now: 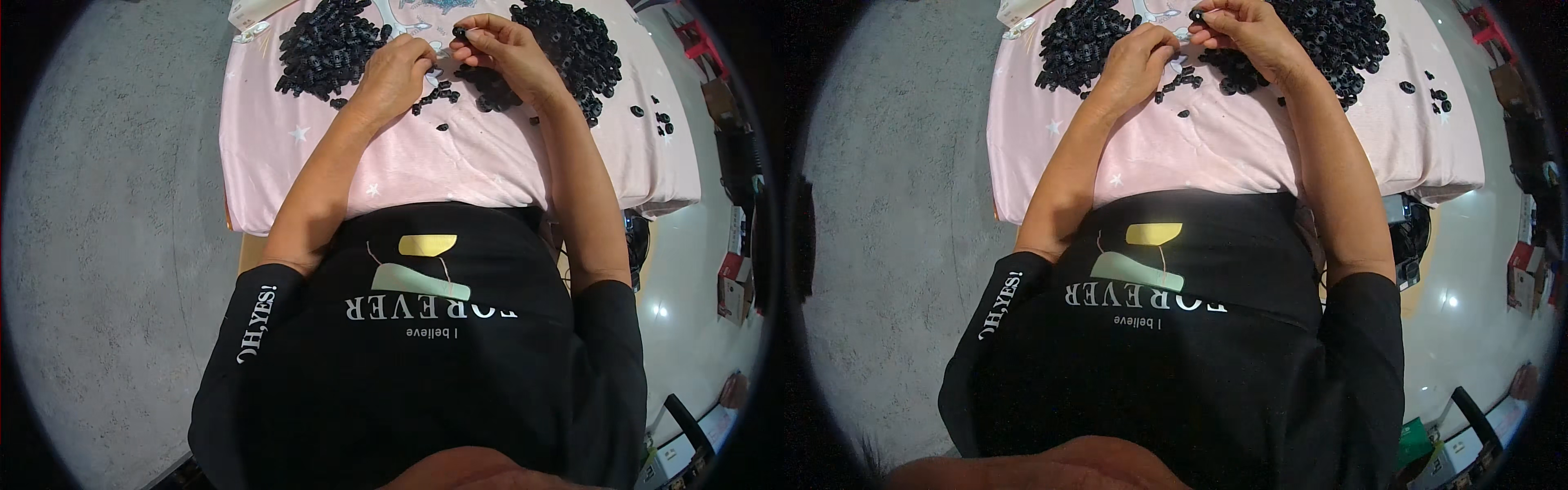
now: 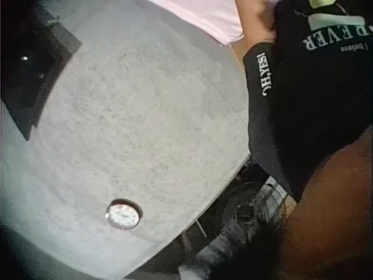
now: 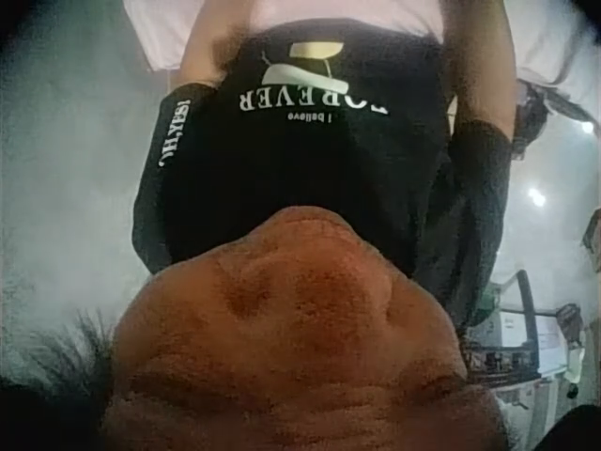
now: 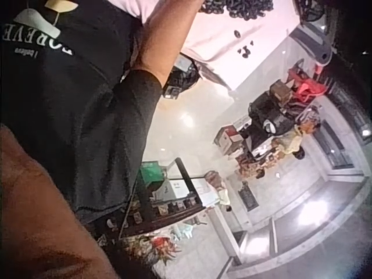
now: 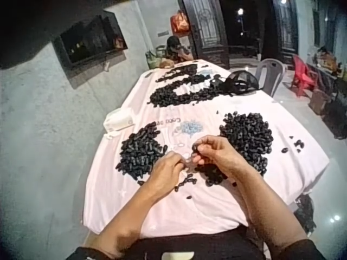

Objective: Sorting and inspecting a large number of small black buttons on a pink work surface.

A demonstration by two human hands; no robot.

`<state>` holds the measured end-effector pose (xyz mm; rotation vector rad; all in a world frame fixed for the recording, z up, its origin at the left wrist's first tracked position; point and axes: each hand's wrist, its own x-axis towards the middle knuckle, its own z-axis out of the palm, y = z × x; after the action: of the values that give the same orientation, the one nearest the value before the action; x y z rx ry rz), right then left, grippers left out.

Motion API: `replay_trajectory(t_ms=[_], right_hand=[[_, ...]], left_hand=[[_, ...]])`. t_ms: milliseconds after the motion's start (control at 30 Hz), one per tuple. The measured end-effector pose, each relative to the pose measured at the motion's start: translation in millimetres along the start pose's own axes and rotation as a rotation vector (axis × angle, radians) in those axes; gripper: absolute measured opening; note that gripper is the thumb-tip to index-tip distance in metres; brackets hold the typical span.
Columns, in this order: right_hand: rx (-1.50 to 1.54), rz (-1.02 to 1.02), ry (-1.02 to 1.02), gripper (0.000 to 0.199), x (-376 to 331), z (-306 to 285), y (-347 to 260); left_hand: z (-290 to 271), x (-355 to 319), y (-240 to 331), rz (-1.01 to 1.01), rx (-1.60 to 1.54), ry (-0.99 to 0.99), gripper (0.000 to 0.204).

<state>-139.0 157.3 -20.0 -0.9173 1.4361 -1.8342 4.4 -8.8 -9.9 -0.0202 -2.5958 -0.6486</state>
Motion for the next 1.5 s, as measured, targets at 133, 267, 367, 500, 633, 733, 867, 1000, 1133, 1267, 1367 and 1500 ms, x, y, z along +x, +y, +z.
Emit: replay_trajectory(t_ms=[133,267,367,500,633,733,867,1000,1133,1267,1367,1500], right_hand=[[-0.025,-0.004,0.002,0.025,2,-5,5],[0.0,0.0,0.076,0.024,5,-7,7],[0.008,0.005,0.128,0.024,5,-5,7],[-0.026,-0.001,0.165,0.023,3,-1,4],[0.015,-0.007,0.117,0.023,6,-4,9],[-0.01,-0.007,0.109,0.023,4,-1,6],[-0.017,0.008,0.071,0.022,4,-2,6],[-0.03,-0.012,0.039,0.021,4,-3,8],[-0.008,0.005,0.053,0.02,4,-4,8],[-0.012,-0.002,0.065,0.02,4,-4,7],[-0.039,-0.014,0.073,0.02,3,-1,5],[-0.041,-0.007,0.076,0.019,3,-2,6]], left_hand=[[-1,2,1,-0.01,-0.004,0.012,0.015],[-1,2,-1,-0.03,-0.005,0.062,0.016],[2,2,-8,-0.024,0.029,0.138,0.015],[6,3,-13,-0.004,0.097,0.148,0.013],[9,8,-13,0.02,0.137,0.158,0.013],[9,10,-13,-0.036,0.163,0.126,0.011],[6,9,-10,0.012,0.212,0.096,0.01],[5,9,-10,0.04,0.232,0.085,0.009],[6,8,-9,0.003,0.166,0.065,0.007],[6,8,-11,-0.039,0.042,0.134,0.009],[6,8,-10,-0.061,-0.011,0.156,0.009],[3,8,0,-0.104,-0.167,0.162,0.008]])
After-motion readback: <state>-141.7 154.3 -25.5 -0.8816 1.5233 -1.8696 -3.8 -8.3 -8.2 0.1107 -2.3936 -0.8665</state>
